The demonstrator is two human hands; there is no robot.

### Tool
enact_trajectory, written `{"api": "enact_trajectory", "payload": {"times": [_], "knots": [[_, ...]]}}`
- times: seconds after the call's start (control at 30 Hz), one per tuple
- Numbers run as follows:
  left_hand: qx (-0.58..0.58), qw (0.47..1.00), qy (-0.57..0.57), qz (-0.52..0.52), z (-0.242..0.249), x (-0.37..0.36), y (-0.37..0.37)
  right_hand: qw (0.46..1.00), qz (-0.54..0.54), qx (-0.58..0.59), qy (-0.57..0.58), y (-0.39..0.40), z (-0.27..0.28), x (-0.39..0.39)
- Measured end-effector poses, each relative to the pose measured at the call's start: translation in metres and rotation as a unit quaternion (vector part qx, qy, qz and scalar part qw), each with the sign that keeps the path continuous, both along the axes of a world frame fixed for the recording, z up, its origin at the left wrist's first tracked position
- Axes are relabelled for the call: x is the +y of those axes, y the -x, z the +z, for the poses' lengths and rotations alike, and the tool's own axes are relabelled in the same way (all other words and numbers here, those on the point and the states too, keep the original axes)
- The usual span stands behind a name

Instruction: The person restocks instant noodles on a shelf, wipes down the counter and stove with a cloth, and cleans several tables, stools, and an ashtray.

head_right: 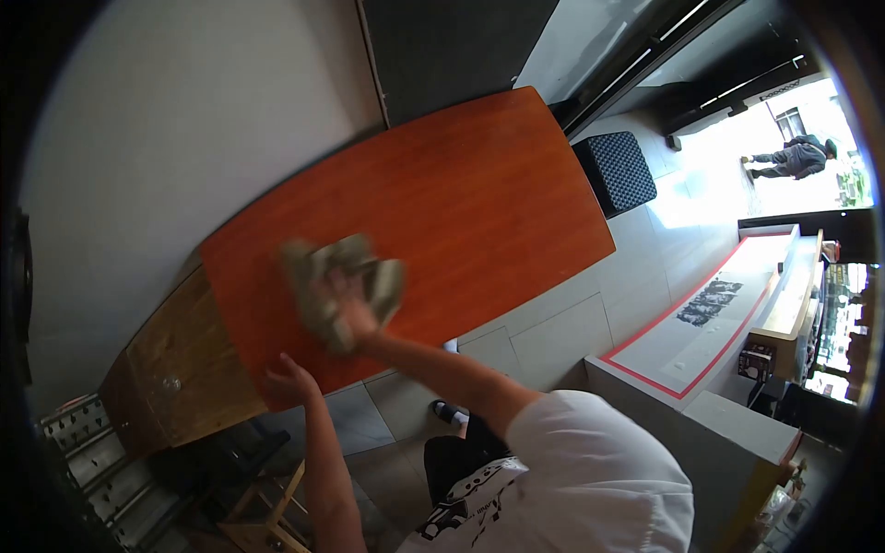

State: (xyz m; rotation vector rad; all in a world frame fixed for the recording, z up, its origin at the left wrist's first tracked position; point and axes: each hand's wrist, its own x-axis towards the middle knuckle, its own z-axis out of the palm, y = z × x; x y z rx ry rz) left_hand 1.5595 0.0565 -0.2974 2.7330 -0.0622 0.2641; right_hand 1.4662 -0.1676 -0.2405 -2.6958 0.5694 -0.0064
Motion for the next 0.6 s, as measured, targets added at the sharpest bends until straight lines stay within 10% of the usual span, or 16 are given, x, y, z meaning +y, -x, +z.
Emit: {"api": "enact_trajectory", "payload": {"times": [0.23, 0.4, 0.43, 0.5, 0.6], "knots": [[-0.021, 0.996, -0.002, 0.086, 0.027, -0.033, 0.013, 0.949, 0.260, -0.172, -0.052, -0.064, -0.028, -0.045], [-0.064, 0.979, -0.193, 0.032, 0.027, -0.026, 0.009, 0.978, -0.069, -0.041, -0.195, 0.030, -0.003, -0.252], [-0.060, 0.968, -0.244, 0.024, 0.033, -0.028, 0.011, 0.964, -0.071, -0.105, 0.234, 0.070, -0.053, -0.315], [-0.038, 0.990, -0.129, 0.032, 0.026, -0.026, 0.013, 0.937, -0.321, -0.136, 0.022, 0.150, -0.043, -0.424], [-0.013, 0.997, -0.060, 0.051, 0.020, -0.035, 0.010, 0.905, -0.390, -0.033, 0.169, 0.221, -0.037, -0.515]]}}
